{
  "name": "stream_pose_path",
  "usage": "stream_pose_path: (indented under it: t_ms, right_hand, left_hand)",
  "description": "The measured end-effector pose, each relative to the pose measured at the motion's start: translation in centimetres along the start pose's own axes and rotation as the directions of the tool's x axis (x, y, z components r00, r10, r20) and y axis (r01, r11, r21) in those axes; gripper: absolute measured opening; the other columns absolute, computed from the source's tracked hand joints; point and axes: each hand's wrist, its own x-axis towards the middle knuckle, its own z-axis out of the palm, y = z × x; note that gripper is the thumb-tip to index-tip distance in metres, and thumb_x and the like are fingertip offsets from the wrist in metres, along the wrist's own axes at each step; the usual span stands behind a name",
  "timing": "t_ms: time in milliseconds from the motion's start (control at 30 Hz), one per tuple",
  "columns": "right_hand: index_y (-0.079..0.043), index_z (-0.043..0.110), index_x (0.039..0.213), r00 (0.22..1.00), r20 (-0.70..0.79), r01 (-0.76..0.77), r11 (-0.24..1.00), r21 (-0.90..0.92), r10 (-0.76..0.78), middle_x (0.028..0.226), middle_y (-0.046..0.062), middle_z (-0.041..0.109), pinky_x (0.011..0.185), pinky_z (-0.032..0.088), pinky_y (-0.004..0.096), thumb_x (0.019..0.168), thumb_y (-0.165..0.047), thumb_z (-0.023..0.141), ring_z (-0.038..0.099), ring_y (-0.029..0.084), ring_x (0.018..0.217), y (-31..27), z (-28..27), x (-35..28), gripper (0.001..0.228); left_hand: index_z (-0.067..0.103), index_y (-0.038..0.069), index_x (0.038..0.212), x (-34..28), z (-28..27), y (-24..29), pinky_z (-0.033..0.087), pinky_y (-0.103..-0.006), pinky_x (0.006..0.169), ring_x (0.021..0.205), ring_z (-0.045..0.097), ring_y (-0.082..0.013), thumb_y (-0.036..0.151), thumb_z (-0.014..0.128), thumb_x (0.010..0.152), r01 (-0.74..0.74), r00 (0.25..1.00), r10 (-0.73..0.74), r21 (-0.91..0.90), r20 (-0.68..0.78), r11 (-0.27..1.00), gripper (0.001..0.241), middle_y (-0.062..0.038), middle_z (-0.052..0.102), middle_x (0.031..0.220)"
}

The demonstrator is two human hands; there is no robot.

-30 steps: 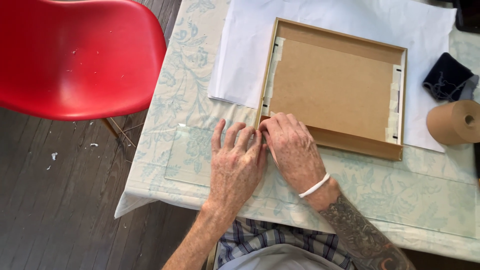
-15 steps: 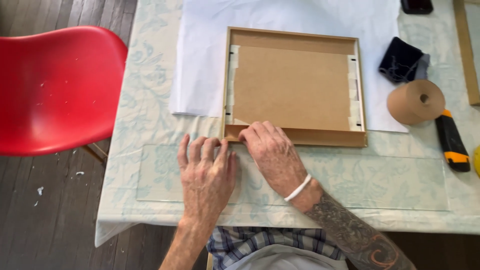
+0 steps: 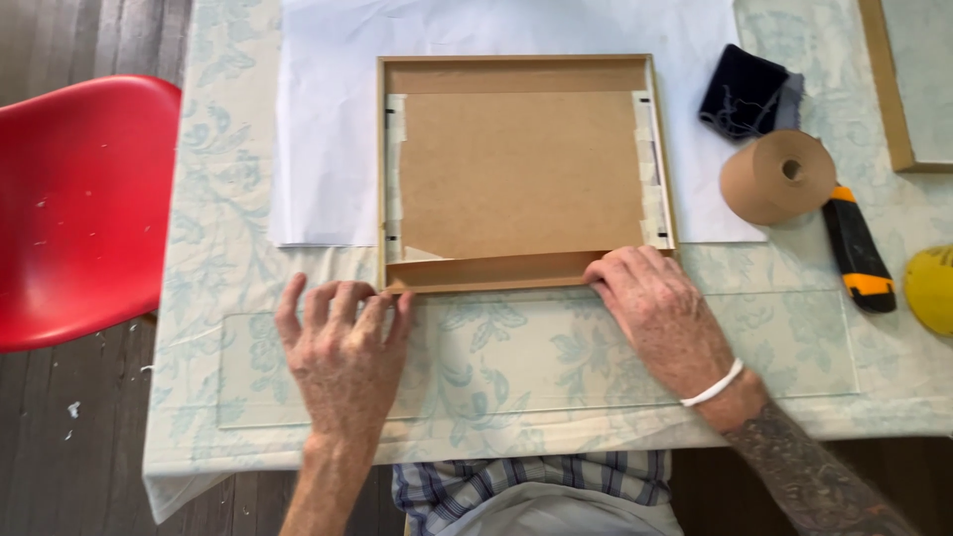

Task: Applying water-activated tape to the back of a picture frame to seal it.

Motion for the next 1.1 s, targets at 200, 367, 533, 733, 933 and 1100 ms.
stream_pose_path:
  t_ms: [200,367,533,733,933,1100]
  right_hand:
    - [-0.011,0.064,0.115,0.996,0.075,0.046,0.998,-0.037,-0.043,0.11,0.007,0.067,0.096,0.053,0.037,0.095,-0.017,0.071,0.064,0.022,0.102,4.6,-2.0,-2.3,0.023]
    - [-0.012,0.064,0.109,0.998,0.042,0.048,0.997,-0.06,-0.045,0.105,0.002,0.065,0.086,0.051,0.035,0.097,-0.014,0.072,0.061,0.022,0.097,5.6,-2.7,-2.8,0.015]
    - [-0.007,0.063,0.108,0.998,0.062,0.021,0.999,0.048,-0.024,0.103,0.006,0.064,0.09,0.05,0.037,0.098,-0.01,0.066,0.059,0.025,0.096,3.5,-2.5,-1.4,0.011]
    - [-0.012,0.064,0.107,0.995,0.095,-0.005,0.995,0.096,-0.004,0.099,0.003,0.064,0.091,0.052,0.035,0.101,-0.017,0.063,0.063,0.022,0.099,0.3,-0.8,0.6,0.008]
    - [-0.018,0.064,0.111,0.986,0.161,0.019,0.99,0.142,-0.042,0.097,0.001,0.061,0.088,0.054,0.035,0.106,-0.024,0.057,0.065,0.021,0.102,-3.5,1.2,3.3,0.011]
    - [-0.018,0.064,0.112,0.975,0.201,0.06,0.981,0.182,-0.096,0.096,0.001,0.06,0.088,0.053,0.035,0.108,-0.025,0.053,0.064,0.02,0.101,-6.9,3.0,5.8,0.015]
  left_hand:
    - [0.077,0.017,0.081,0.8,-1.3,0.6,0.043,-0.0479,0.113,0.093,0.067,-0.0217,0.03,0.086,0.094,-0.038,0.997,0.031,0.088,0.074,0.995,0.021,0.0,0.074,0.09]
    - [0.075,0.018,0.081,0.9,-1.3,0.6,0.045,-0.0478,0.113,0.093,0.066,-0.0217,0.027,0.085,0.095,-0.041,0.997,0.036,0.084,0.07,0.996,0.019,0.002,0.072,0.09]
    - [0.077,0.017,0.084,0.5,-0.7,0.2,0.042,-0.0479,0.114,0.095,0.067,-0.0207,0.034,0.084,0.095,-0.03,0.994,0.02,0.091,0.109,0.995,0.022,0.001,0.075,0.092]
    - [0.076,0.013,0.083,0.2,0.0,-0.2,0.041,-0.0515,0.112,0.095,0.066,-0.0236,0.034,0.082,0.088,0.001,0.996,-0.002,0.014,0.09,1.0,0.022,-0.003,0.07,0.088]
    - [0.068,0.008,0.074,0.4,-0.2,-0.1,0.043,-0.0541,0.11,0.089,0.064,-0.0263,0.019,0.079,0.084,-0.005,1.0,0.005,-0.072,-0.01,0.997,0.019,-0.006,0.061,0.08]
    - [0.066,0.006,0.075,0.4,-0.3,-0.1,0.044,-0.0554,0.109,0.089,0.063,-0.0275,0.014,0.077,0.086,-0.016,1.0,0.014,-0.07,-0.022,0.997,0.018,-0.008,0.059,0.081]
